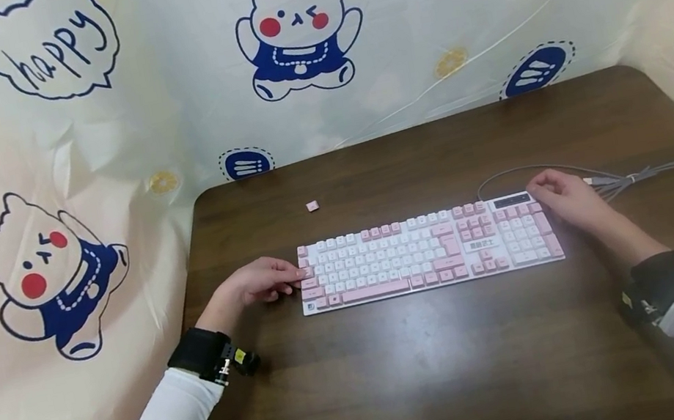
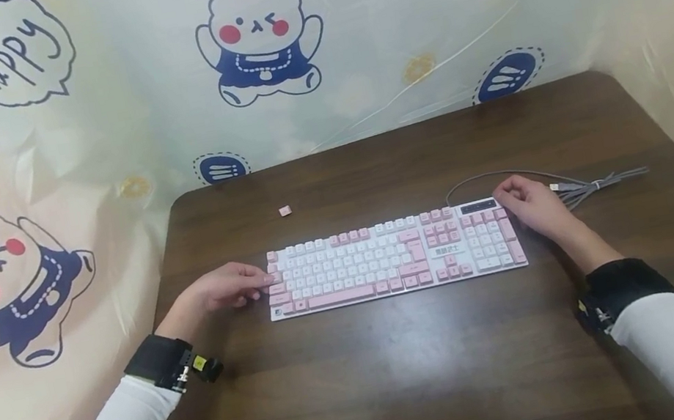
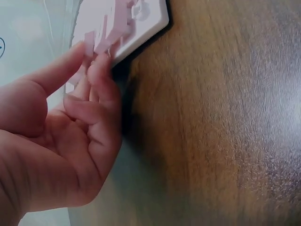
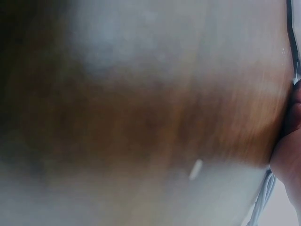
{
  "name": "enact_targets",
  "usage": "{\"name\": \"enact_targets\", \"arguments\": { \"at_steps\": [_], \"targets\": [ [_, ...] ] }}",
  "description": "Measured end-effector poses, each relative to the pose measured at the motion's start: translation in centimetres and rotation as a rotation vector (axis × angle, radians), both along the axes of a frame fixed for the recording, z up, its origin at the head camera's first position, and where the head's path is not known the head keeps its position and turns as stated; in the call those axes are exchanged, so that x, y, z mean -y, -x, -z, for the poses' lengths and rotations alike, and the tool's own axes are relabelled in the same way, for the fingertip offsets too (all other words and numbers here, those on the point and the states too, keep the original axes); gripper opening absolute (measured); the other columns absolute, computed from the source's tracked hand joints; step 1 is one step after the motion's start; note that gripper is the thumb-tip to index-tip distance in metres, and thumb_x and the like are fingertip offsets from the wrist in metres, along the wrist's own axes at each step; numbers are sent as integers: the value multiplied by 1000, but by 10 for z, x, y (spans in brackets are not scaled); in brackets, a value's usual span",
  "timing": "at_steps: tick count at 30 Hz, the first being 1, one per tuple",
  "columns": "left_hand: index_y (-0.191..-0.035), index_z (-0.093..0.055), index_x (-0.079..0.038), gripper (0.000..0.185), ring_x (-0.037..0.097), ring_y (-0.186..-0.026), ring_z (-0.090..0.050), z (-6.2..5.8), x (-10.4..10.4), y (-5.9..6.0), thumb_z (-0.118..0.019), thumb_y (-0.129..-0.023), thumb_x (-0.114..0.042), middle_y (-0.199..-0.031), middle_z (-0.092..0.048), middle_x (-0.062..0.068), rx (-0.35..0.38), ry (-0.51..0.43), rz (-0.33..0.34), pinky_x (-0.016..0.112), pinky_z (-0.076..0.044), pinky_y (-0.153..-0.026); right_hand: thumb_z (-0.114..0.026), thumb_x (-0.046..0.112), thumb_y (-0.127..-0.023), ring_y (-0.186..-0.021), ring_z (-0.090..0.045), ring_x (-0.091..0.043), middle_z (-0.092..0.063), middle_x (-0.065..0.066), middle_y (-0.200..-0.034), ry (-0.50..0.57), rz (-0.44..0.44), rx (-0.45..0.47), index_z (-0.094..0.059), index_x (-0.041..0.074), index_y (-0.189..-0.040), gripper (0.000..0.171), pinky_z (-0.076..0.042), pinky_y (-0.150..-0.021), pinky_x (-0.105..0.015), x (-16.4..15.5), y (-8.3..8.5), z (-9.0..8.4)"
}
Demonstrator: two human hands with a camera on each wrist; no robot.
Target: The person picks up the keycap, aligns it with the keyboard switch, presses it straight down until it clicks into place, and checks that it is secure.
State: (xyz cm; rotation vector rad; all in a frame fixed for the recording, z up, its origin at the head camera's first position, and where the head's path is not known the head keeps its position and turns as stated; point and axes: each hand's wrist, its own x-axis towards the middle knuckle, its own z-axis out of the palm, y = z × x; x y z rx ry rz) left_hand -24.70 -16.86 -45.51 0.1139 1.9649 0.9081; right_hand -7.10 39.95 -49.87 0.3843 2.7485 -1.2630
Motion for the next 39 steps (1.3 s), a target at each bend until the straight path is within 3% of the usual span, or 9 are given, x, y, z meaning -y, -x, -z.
{"name": "enact_targets", "arguments": {
  "at_steps": [9, 16, 28, 39],
  "targets": [
    [-107, -76, -3, 37, 15, -72, -61, -3, -4, -1, -75, -97, -38, -82, -69, 2, -21, 34, 22, 21, -47, -62, -43, 50, -110, -70, -58, -22, -65, -16, -98, 3, 1, -3, -53, 0, -134, 56, -47, -58, -34, 0, 1, -1],
    [-119, -66, -1, 44, 16, -81, -67, -4, -10, -7, -74, -98, -38, -99, -70, 8, -54, 23, -5, 22, -55, -69, -42, 49, -110, -74, -59, -22, -66, -19, -105, 1, 3, -7, -53, 0, -134, 56, -48, -60, -34, -1, 0, -3],
    [-118, -67, 3, 35, 16, -81, -67, 2, -10, -15, -73, -100, -27, -99, -68, 9, -60, -19, -101, 30, -61, -77, -42, 46, -111, -77, -58, -23, -66, -19, -103, 1, -11, -5, -53, -1, -132, 53, -48, -61, -34, 2, -1, -7],
    [-116, -65, 3, 30, 16, -80, -66, 6, -5, -19, -71, -101, -22, -98, -67, 10, -59, -68, -108, 29, -61, -77, -44, 42, -111, -66, -57, -19, -65, -12, -90, -1, -24, -16, -53, -2, -131, 49, -47, -58, -34, 3, -3, -7]
  ]
}}
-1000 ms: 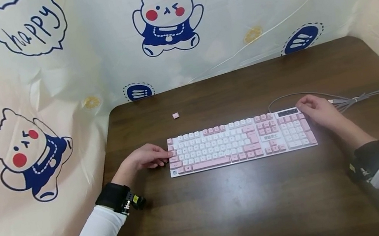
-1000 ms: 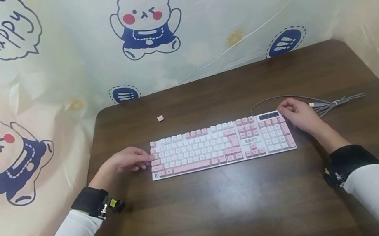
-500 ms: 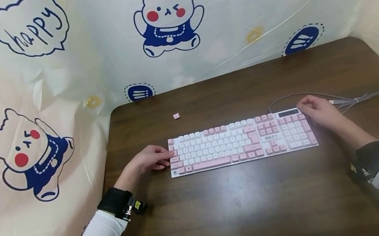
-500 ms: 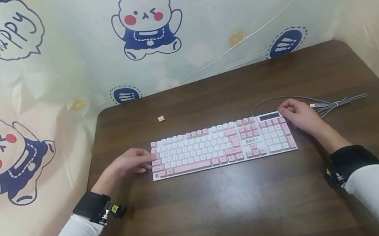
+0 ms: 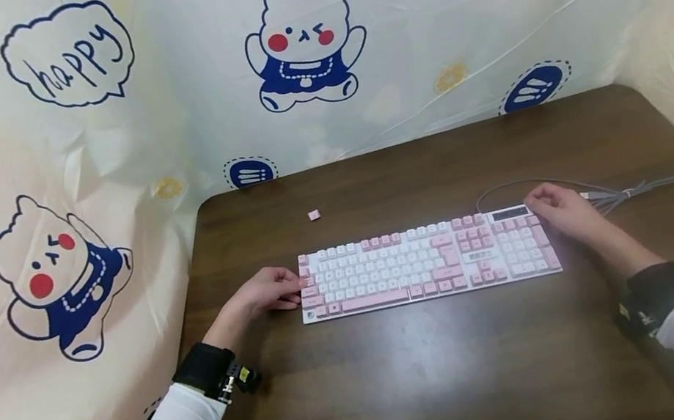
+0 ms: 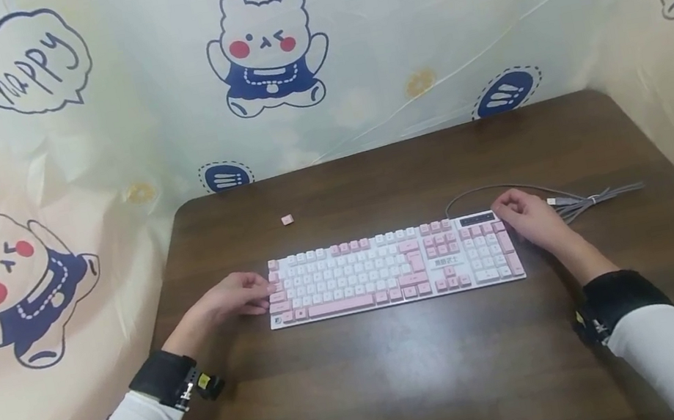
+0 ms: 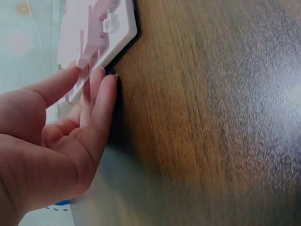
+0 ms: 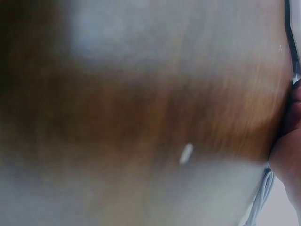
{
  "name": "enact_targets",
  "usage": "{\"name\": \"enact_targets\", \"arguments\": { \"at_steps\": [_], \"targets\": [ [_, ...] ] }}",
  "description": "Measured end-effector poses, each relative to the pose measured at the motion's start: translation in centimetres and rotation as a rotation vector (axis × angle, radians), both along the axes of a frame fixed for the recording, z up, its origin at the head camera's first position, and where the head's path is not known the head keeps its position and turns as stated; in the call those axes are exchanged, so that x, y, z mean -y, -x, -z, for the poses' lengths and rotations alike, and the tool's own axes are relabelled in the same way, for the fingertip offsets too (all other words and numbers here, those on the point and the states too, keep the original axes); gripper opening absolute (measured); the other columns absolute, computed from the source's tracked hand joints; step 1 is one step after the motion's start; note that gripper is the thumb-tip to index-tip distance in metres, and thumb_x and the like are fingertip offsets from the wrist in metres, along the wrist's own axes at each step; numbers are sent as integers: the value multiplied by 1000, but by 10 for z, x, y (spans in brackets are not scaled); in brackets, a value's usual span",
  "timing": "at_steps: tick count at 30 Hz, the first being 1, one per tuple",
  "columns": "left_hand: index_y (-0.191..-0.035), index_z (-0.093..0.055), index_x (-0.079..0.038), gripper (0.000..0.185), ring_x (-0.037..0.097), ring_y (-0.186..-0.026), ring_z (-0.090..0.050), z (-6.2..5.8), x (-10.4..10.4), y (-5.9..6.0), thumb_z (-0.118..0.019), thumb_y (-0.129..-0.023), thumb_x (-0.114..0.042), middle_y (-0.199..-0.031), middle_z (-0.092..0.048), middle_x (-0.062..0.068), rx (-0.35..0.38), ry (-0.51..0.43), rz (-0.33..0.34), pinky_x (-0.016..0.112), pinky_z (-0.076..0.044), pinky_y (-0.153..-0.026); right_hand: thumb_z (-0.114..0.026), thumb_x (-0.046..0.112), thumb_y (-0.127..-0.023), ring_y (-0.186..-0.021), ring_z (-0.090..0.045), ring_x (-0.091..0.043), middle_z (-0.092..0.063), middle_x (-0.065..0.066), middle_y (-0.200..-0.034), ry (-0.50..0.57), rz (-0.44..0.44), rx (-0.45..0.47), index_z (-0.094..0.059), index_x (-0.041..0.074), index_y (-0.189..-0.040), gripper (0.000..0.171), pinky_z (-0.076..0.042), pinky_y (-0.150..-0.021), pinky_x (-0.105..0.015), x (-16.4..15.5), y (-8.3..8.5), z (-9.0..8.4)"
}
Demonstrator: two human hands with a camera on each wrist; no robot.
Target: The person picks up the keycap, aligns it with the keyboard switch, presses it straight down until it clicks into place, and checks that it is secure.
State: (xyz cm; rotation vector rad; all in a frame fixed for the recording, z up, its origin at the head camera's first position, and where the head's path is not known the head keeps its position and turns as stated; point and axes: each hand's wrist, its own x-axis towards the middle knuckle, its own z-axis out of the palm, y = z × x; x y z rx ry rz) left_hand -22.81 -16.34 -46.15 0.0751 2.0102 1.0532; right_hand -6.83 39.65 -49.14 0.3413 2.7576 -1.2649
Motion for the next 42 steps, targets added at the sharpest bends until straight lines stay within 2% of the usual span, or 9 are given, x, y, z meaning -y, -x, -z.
{"name": "enact_targets", "arguments": {
  "at_steps": [6, 8, 10, 13, 16, 24, 32, 37, 42],
  "targets": [
    [-126, -60, 7, 29, 17, -90, -69, 4, 11, 10, -62, -106, -15, -107, -66, 13, 64, -102, 7, 33, -61, -85, -44, 41, -112, -61, -56, -19, -61, -8, -81, 23, -9, 0, -53, -3, -131, 49, -46, -56, -34, -2, 0, 1],
    [-128, -59, 8, 29, 18, -92, -70, 5, 18, 14, -58, -108, -13, -108, -66, 14, 65, -136, -30, 33, -60, -86, -44, 42, -111, -61, -56, -19, -60, -8, -80, 38, -12, 12, -53, -3, -131, 50, -46, -55, -34, -3, 1, 1],
    [-129, -59, 9, 30, 16, -90, -71, 7, 22, 19, -56, -108, -13, -107, -66, 13, 5, -158, -90, 32, -61, -84, -44, 43, -111, -61, -56, -21, -59, -8, -79, 52, -14, 24, -53, -3, -131, 51, -46, -54, -34, -4, 1, 1],
    [-130, -60, 8, 33, 15, -86, -70, 7, 21, 25, -58, -108, -18, -108, -66, 15, -163, -165, -146, 28, -60, -78, -44, 47, -111, -62, -56, -22, -58, -8, -80, 62, -12, 44, -52, -2, -132, 54, -46, -54, -34, -5, 1, 1],
    [-127, -63, 3, 33, 19, -85, -69, 3, 11, 33, -61, -107, -23, -110, -66, 19, -329, -133, -148, 27, -60, -73, -44, 48, -110, -62, -56, -22, -57, -8, -80, 66, -4, 51, -52, -2, -133, 55, -46, -54, -34, -6, 0, 1],
    [-118, -68, -4, 22, 30, -83, -67, -9, -17, 54, -65, -105, -22, -99, -69, 16, -636, -55, -8, 38, -61, -76, -47, 41, -111, -57, -53, -20, -55, -4, -74, 85, 8, 37, -53, -2, -130, 48, -44, -51, -33, -4, 1, 0],
    [-122, -68, -6, 21, 29, -88, -65, -9, -39, 68, -67, -103, -15, -109, -67, 13, -746, 23, 136, 41, -60, -79, -47, 40, -111, -54, -52, -19, -53, -5, -72, 85, 1, 27, -53, -4, -130, 48, -42, -49, -33, -2, 3, -1],
    [-123, -67, -7, 22, 30, -103, -63, -4, -48, 79, -67, -102, -12, -119, -63, 14, -813, 96, 226, 46, -57, -92, -48, 38, -111, -54, -52, -19, -53, -4, -71, 90, 6, 21, -53, -4, -129, 46, -42, -49, -33, -2, 3, 0],
    [-126, -66, -6, 25, 31, -109, -62, 0, -57, 86, -68, -101, -10, -122, -61, 14, -826, 138, 278, 49, -54, -99, -47, 39, -111, -55, -52, -19, -54, -4, -72, 88, 15, 33, -54, -4, -129, 47, -43, -50, -33, -2, 3, 1]
  ]
}}
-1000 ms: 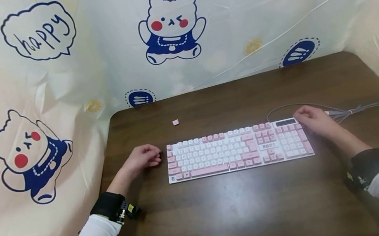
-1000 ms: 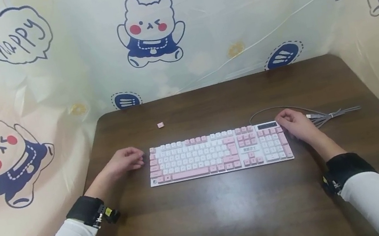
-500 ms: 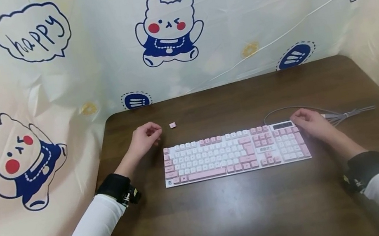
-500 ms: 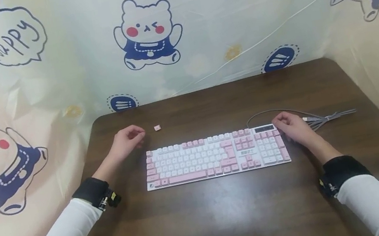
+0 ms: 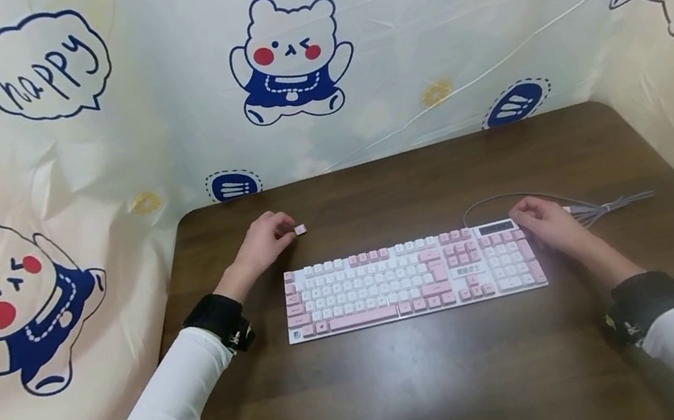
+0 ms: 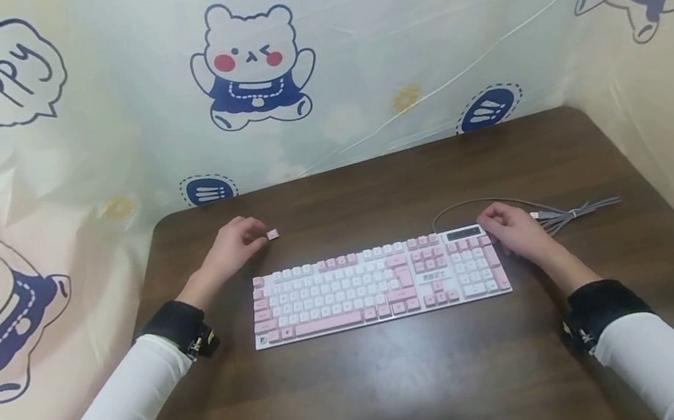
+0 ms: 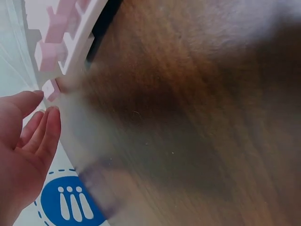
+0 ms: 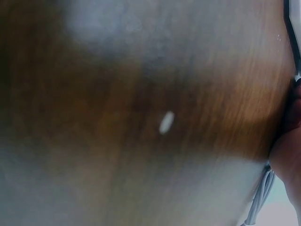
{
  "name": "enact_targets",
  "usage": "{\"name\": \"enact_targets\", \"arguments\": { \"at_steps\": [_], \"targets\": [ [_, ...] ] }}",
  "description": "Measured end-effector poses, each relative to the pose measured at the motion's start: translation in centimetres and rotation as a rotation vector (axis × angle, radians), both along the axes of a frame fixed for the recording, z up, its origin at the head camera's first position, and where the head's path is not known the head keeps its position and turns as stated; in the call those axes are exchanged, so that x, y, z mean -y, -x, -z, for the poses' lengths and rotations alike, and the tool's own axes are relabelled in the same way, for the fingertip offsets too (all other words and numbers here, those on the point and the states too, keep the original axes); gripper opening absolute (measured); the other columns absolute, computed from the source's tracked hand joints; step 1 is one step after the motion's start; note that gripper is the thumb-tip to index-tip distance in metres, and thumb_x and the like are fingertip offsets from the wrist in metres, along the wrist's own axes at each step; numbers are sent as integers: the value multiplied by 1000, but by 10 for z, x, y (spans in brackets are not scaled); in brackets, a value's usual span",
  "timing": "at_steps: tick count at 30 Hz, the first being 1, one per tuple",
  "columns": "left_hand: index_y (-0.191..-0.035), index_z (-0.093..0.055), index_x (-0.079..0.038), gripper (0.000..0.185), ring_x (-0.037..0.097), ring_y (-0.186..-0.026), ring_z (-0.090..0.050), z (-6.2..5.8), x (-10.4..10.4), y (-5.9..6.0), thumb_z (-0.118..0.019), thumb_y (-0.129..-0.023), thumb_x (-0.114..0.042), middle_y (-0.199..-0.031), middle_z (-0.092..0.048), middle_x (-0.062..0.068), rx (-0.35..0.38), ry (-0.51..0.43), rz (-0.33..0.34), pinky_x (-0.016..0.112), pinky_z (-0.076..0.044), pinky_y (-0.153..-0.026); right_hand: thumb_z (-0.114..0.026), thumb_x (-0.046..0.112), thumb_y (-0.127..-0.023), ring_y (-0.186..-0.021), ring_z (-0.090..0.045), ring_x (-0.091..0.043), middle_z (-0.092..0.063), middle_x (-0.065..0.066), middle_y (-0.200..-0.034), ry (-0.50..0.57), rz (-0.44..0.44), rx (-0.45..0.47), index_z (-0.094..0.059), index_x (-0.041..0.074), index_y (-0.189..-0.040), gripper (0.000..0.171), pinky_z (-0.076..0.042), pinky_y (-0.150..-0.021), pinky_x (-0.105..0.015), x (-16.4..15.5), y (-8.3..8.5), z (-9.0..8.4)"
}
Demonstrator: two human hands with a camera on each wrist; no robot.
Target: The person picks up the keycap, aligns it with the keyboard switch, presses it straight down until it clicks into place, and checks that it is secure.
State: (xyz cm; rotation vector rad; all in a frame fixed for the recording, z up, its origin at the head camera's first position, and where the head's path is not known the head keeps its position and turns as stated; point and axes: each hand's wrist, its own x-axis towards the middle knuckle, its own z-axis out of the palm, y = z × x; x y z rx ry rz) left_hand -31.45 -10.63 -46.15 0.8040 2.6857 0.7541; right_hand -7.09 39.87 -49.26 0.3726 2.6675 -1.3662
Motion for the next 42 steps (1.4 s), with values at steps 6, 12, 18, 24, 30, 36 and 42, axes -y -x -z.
{"name": "enact_targets", "arguments": {
  "at_steps": [6, 12, 18, 24, 30, 36, 42],
  "targets": [
    [-124, -68, -9, 23, 30, -107, -61, 4, -8, 4, -69, -101, -14, -121, -62, 12, -12, 10, 17, 47, -54, -101, -47, 40, -111, -54, -52, -19, -53, -4, -71, -5, 8, 1, -54, -3, -129, 47, -42, -48, -33, 0, -1, 1],
    [-119, -72, -6, 19, 30, -103, -60, 9, -13, 9, -68, -102, -13, -113, -64, 13, -12, 26, 48, 47, -54, -97, -48, 38, -111, -52, -51, -18, -52, -2, -69, -4, 14, -19, -55, -3, -126, 44, -41, -47, -33, 0, 0, 2],
    [-118, -74, -7, 18, 30, -102, -61, 10, -11, 10, -69, -101, -13, -114, -67, 13, -13, 25, 54, 47, -54, -98, -48, 40, -111, -51, -51, -19, -51, -1, -65, -20, 27, -19, -55, -2, -123, 44, -41, -47, -33, 2, 1, 3],
    [-120, -74, -7, 20, 30, -103, -61, 10, -9, 9, -68, -102, -11, -117, -69, 14, 0, 18, 51, 48, -53, -100, -48, 42, -111, -53, -52, -19, -52, -2, -67, -13, 31, -4, -55, -1, -124, 46, -41, -47, -33, 3, 1, 2],
    [-122, -74, -6, 22, 30, -103, -60, 10, -9, 6, -67, -102, -11, -117, -67, 15, 5, 24, 50, 48, -53, -99, -47, 45, -110, -54, -53, -21, -53, -4, -68, -23, 27, 4, -55, 0, -125, 49, -41, -48, -33, 2, 2, 4],
    [-124, -73, -7, 23, 30, -104, -60, 12, -3, 1, -67, -102, -11, -118, -67, 14, 15, 22, 44, 47, -53, -101, -47, 45, -110, -52, -52, -21, -52, -3, -66, -22, 13, -13, -55, -1, -125, 49, -41, -47, -34, 3, 3, 6],
    [-123, -76, -9, 23, 28, -101, -61, 12, 4, -6, -70, -101, -13, -114, -70, 11, -5, -10, 58, 46, -54, -98, -46, 46, -110, -54, -54, -23, -53, -4, -67, -53, 15, -10, -55, 0, -127, 50, -42, -48, -35, 0, 0, 6]
  ]
}}
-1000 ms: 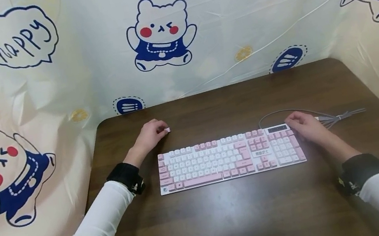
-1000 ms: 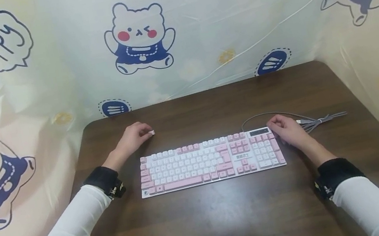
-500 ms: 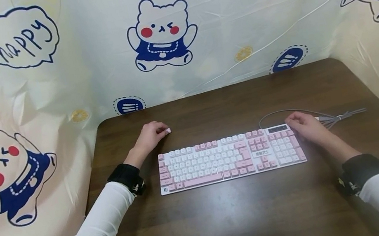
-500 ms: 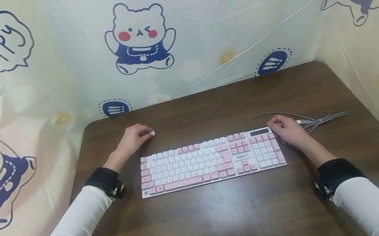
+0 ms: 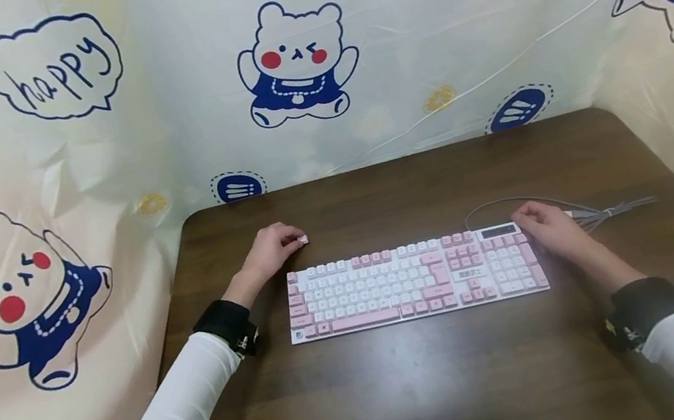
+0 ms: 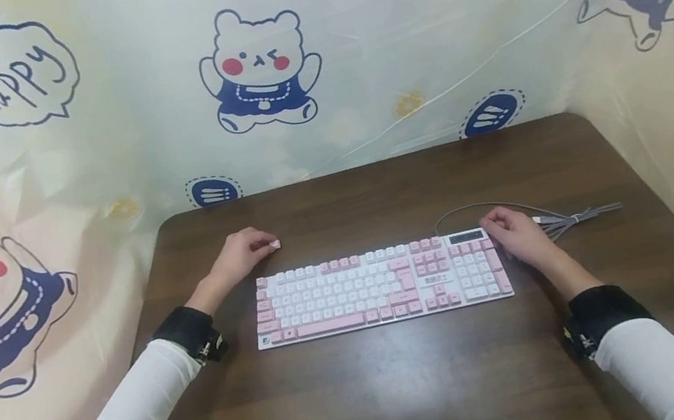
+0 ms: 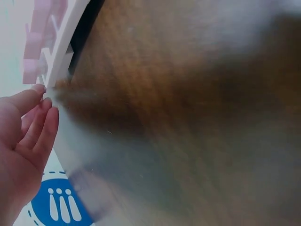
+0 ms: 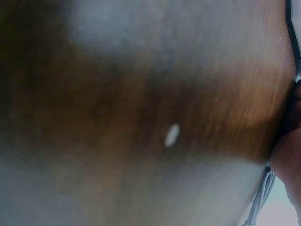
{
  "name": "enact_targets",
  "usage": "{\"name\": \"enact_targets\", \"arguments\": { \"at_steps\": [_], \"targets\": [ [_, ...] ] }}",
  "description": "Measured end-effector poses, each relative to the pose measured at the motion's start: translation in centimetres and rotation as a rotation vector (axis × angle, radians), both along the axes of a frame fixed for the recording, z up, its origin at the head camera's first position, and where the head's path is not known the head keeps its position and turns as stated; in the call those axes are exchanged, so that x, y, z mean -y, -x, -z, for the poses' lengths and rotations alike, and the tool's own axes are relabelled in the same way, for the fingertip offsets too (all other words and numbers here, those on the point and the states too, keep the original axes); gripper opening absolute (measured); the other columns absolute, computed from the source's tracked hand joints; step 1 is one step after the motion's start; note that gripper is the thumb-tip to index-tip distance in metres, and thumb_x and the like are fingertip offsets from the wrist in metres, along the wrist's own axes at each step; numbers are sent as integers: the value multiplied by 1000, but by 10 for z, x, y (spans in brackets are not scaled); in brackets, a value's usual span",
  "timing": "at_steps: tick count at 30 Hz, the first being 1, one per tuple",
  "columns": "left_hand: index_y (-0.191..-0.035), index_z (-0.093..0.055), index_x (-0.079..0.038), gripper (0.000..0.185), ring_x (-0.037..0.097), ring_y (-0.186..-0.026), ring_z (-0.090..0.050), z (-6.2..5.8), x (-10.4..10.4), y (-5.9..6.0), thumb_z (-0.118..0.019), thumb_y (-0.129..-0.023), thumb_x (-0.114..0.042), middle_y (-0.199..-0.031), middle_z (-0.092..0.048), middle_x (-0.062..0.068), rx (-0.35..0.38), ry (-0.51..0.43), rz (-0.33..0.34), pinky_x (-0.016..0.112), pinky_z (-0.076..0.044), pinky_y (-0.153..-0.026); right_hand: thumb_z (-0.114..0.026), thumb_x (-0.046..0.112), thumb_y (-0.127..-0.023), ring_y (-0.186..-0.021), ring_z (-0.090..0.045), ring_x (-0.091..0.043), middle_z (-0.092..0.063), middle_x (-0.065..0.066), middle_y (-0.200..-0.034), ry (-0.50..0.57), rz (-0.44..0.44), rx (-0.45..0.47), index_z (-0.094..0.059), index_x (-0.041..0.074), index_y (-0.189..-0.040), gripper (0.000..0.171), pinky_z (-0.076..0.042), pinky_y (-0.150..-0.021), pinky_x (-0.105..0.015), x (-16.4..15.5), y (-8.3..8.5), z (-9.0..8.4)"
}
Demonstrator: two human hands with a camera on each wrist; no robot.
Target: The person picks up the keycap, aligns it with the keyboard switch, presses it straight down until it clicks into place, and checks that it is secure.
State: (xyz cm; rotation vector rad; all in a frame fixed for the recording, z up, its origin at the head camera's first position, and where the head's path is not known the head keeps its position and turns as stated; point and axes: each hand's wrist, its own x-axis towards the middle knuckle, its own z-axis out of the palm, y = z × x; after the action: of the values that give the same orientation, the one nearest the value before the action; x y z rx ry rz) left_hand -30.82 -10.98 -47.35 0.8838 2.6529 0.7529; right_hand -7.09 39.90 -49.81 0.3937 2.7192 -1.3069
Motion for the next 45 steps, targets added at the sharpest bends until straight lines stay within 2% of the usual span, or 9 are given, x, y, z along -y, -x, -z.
{"name": "enact_targets", "arguments": {
  "at_steps": [10, 15, 21, 28, 33, 37, 45],
  "targets": [
    [-118, -75, -13, 20, 24, -98, -64, -9, 11, -30, -74, -99, -19, -112, -71, 6, -48, -110, -17, 43, -57, -92, -44, 48, -110, -55, -55, -23, -54, -6, -71, -17, 10, 2, -54, -1, -129, 53, -44, -49, -35, -11, -6, 1],
    [-114, -78, -14, 17, 21, -93, -62, -12, 26, -54, -77, -96, -16, -109, -72, 3, -89, -173, -10, 40, -56, -85, -43, 48, -111, -56, -56, -23, -55, -5, -71, -20, 3, 7, -53, -3, -130, 55, -45, -50, -35, -11, -8, 1],
    [-112, -78, -16, 20, 17, -87, -61, -14, 42, -81, -81, -93, -13, -107, -71, 0, -99, -228, 12, 33, -56, -79, -41, 50, -111, -57, -57, -25, -56, -8, -74, -23, -5, 28, -52, -3, -132, 58, -45, -50, -36, -11, -11, 0],
    [-115, -78, -11, 25, 12, -80, -59, -15, 59, -116, -82, -90, -7, -104, -70, 0, -133, -280, 95, 31, -54, -71, -42, 45, -112, -58, -57, -22, -56, -6, -74, -46, -25, -8, -53, -5, -131, 55, -47, -52, -36, -8, -10, -1],
    [-116, -77, -11, 29, 10, -79, -55, -8, 73, -136, -83, -88, -6, -105, -70, 0, -179, -246, 132, 27, -52, -69, -41, 47, -111, -59, -57, -22, -57, -7, -76, -39, -32, -2, -52, -5, -132, 57, -47, -53, -36, -3, -9, -2],
    [-114, -78, -14, 27, 9, -80, -55, 0, 82, -147, -83, -88, -7, -105, -70, -2, -189, -236, 111, 24, -52, -70, -41, 46, -111, -58, -57, -22, -57, -8, -76, -35, -36, -9, -52, -5, -132, 57, -47, -53, -35, 1, -7, -2],
    [-111, -78, -16, 25, 9, -80, -57, 17, 95, -162, -83, -89, -7, -104, -68, -3, -140, -271, 64, 24, -53, -70, -39, 49, -111, -62, -58, -22, -60, -9, -82, -47, -33, -2, -52, -4, -132, 58, -48, -55, -35, 4, -2, 0]
  ]
}}
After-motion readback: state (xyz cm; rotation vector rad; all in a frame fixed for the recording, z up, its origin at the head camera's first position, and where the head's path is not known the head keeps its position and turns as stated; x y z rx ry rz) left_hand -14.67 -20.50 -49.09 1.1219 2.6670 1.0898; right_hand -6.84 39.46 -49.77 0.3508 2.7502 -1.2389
